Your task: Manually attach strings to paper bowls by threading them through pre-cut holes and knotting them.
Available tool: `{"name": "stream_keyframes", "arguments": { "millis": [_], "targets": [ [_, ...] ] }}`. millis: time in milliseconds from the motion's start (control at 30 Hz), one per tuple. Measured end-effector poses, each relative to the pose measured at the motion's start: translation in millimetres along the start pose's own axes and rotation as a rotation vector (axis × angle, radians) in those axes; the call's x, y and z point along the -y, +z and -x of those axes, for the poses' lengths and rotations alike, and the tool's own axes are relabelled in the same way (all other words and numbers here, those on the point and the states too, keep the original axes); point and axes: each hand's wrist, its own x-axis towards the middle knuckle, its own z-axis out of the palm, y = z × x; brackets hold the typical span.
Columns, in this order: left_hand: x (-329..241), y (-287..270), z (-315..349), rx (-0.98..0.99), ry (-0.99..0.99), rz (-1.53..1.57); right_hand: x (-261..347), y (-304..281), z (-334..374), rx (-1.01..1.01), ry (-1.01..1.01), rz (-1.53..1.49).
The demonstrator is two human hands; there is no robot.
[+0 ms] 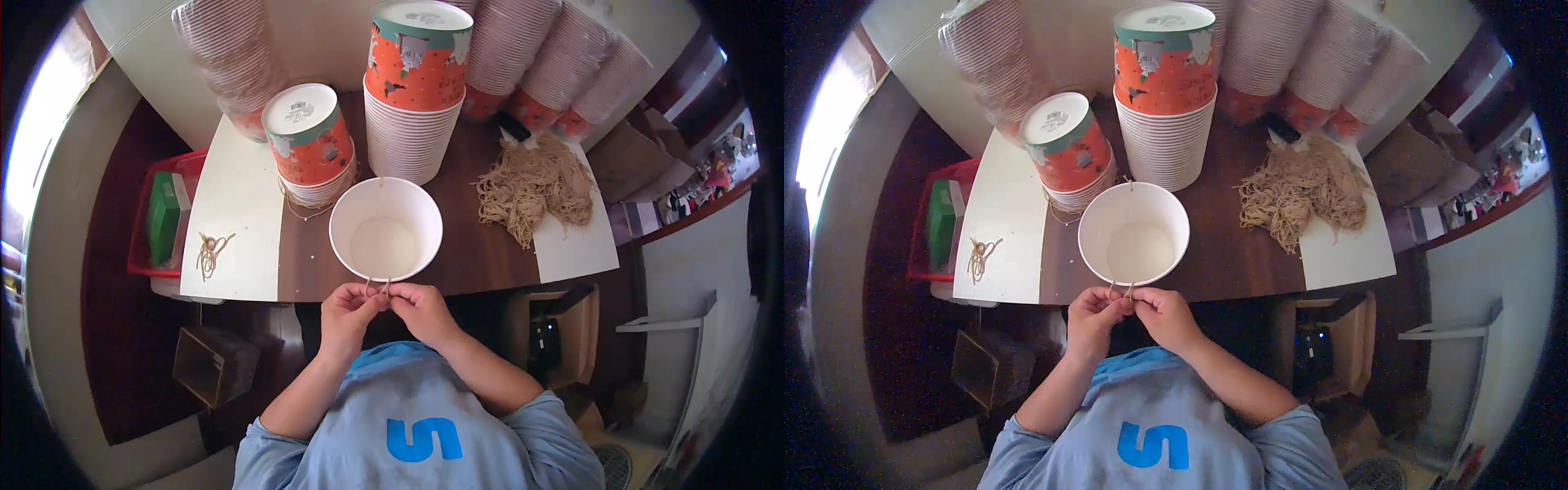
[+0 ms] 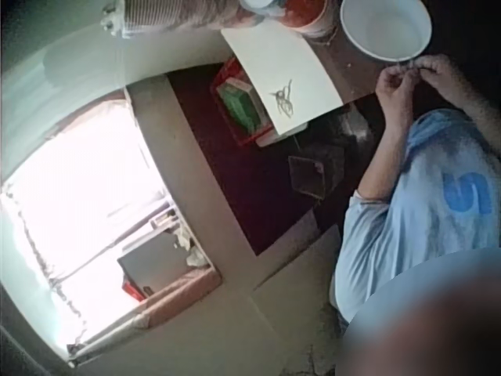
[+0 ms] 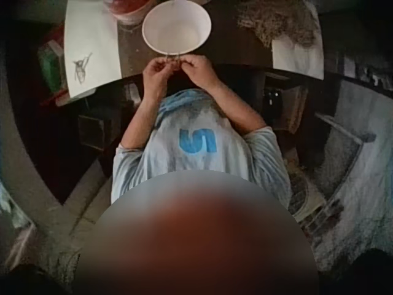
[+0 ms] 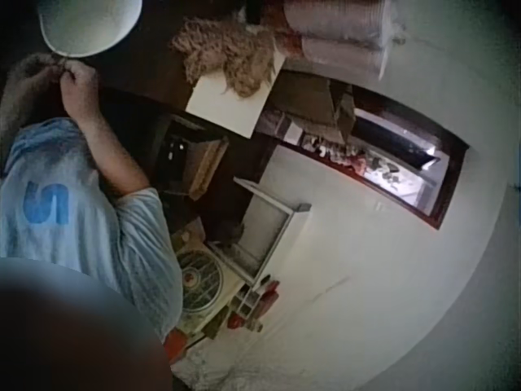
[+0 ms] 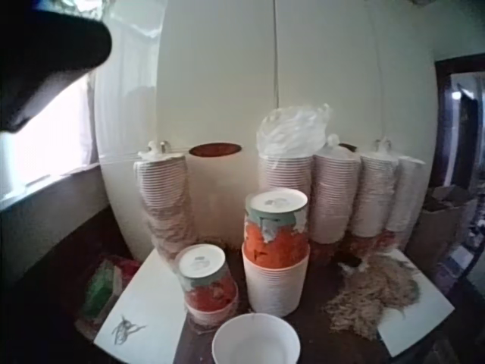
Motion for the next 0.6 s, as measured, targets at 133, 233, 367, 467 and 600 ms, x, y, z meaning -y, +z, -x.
{"name": "stream_keyframes", "arguments": {
  "millis": [133, 233, 367, 467, 600],
  "targets": [
    [4, -1, 5, -0.037, 0.105, -0.141, 0, 4, 3, 0.023, 0.049, -0.371],
    [5, 0, 6, -0.059, 0.144, -0.139, -1, 4, 1, 0.005, 0.111, -0.430],
    [10, 4, 6, -0.062, 0.234, -0.107, -8, 4, -2, -0.009, 0.252, -0.690],
    [10, 6, 6, -0.094, 0.279, -0.183, -9, -1, -5, 0.027, 0.395, -0.877],
    [11, 8, 7, -0.066, 0.298, -0.230, -10, -5, -4, 0.082, 0.420, -0.976]
  ]
}}
